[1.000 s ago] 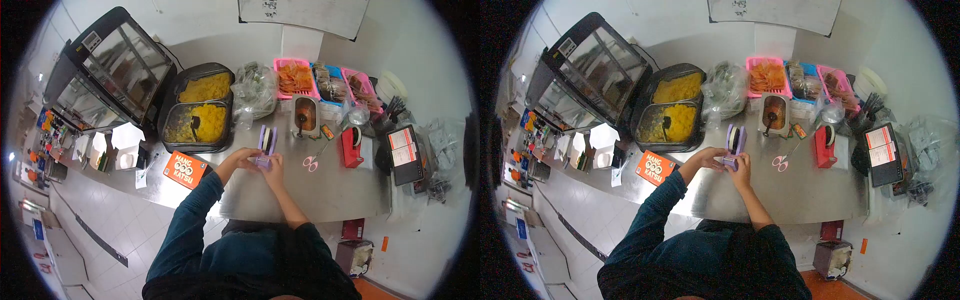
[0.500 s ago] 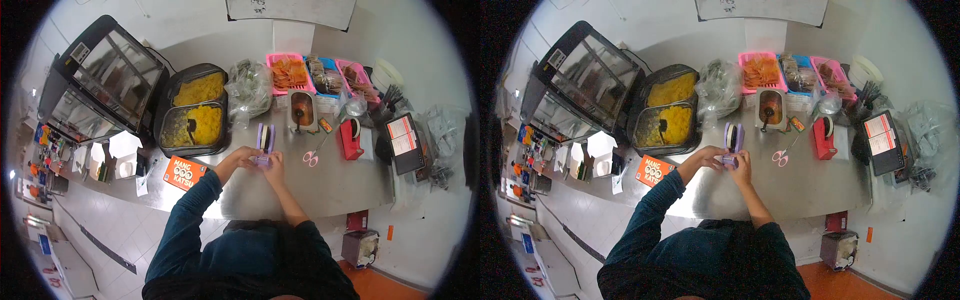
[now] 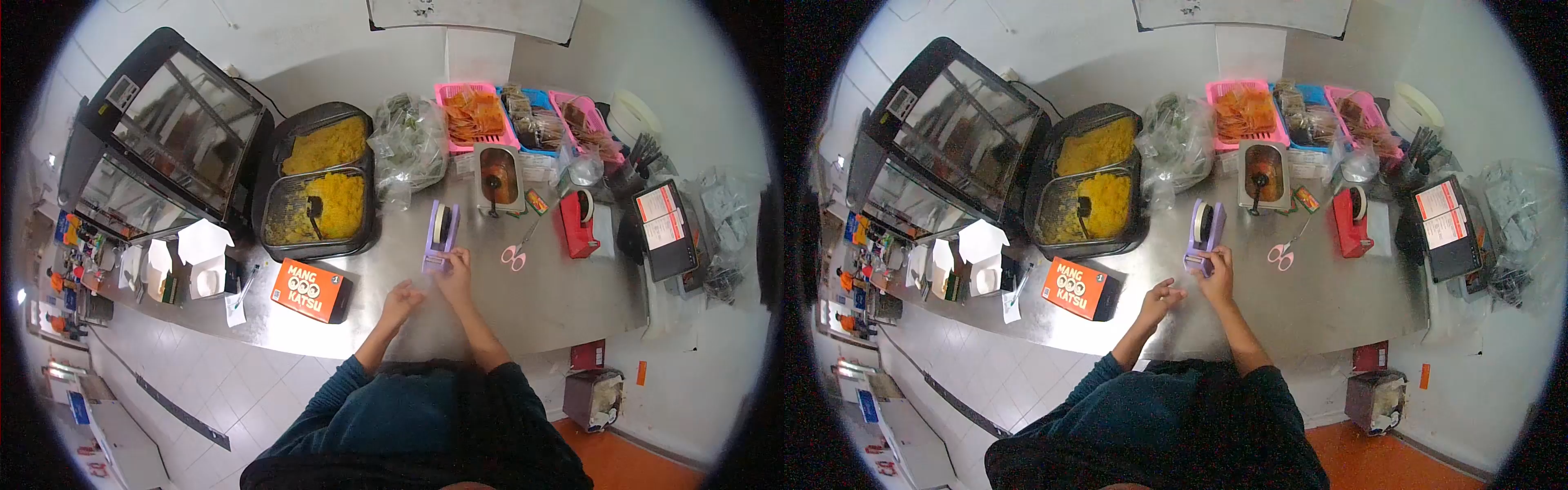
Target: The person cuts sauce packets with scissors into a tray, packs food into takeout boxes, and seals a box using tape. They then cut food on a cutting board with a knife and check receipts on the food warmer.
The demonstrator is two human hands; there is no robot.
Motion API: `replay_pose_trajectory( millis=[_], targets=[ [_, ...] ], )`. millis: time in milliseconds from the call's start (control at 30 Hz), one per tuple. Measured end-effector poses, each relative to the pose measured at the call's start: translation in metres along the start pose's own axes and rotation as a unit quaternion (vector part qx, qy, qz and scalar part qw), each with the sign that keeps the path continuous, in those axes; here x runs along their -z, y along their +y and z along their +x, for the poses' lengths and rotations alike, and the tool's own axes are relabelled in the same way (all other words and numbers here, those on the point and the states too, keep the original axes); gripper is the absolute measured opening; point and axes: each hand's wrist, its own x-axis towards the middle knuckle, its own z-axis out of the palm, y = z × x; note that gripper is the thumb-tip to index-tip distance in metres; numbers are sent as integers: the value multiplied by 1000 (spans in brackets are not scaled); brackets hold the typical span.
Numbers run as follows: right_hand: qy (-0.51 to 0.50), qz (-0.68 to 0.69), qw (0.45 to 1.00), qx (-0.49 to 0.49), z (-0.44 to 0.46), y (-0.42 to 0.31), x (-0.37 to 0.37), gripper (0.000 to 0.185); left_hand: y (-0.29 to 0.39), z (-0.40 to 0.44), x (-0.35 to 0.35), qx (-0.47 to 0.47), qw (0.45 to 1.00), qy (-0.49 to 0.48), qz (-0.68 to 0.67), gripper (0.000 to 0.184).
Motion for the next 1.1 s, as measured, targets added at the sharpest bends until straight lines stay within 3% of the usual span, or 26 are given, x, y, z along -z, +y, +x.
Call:
replay_pose_trajectory(
  millis=[33,133,233,267,367,567,667,733,867,967,1000,1033,1100],
  targets=[
    [-16,7,1000,-15,-2,0,0,39,-11,3,-2,-2,1000,3,-7,19],
    [90,125,982,-113,-23,9,-13,38,-62,29,-6,-25,999,32,-12,25],
    [130,126,971,-158,-43,13,-17,36,-51,24,-10,-192,938,143,250,29],
    [129,210,956,-159,-48,16,-18,31,-36,22,-12,-163,955,138,204,26],
    [99,269,934,-214,-47,35,-28,33,-27,44,-9,-73,964,134,218,25],
    [98,280,932,-208,-41,-10,-27,47,-36,57,13,-125,972,62,190,24],
    [99,107,988,-40,-34,-6,-31,50,-27,56,15,-195,951,80,225,22],
    [86,84,991,-64,-26,-11,-25,44,-29,60,20,-251,919,125,279,20],
    [41,-3,996,-84,-33,-15,-23,29,-34,75,33,-119,953,112,255,18],
    [-74,99,989,-82,-58,-11,-34,22,-20,53,48,27,999,-6,-43,18],
    [-99,113,985,-79,-63,-22,-30,24,-16,40,55,12,999,-23,-45,20],
    [-87,19,996,10,-58,-42,-23,26,2,25,60,15,997,-39,-60,20],
    [-68,-167,966,186,-40,-73,-13,32,37,-13,68,27,993,-66,-95,20]
  ],
)
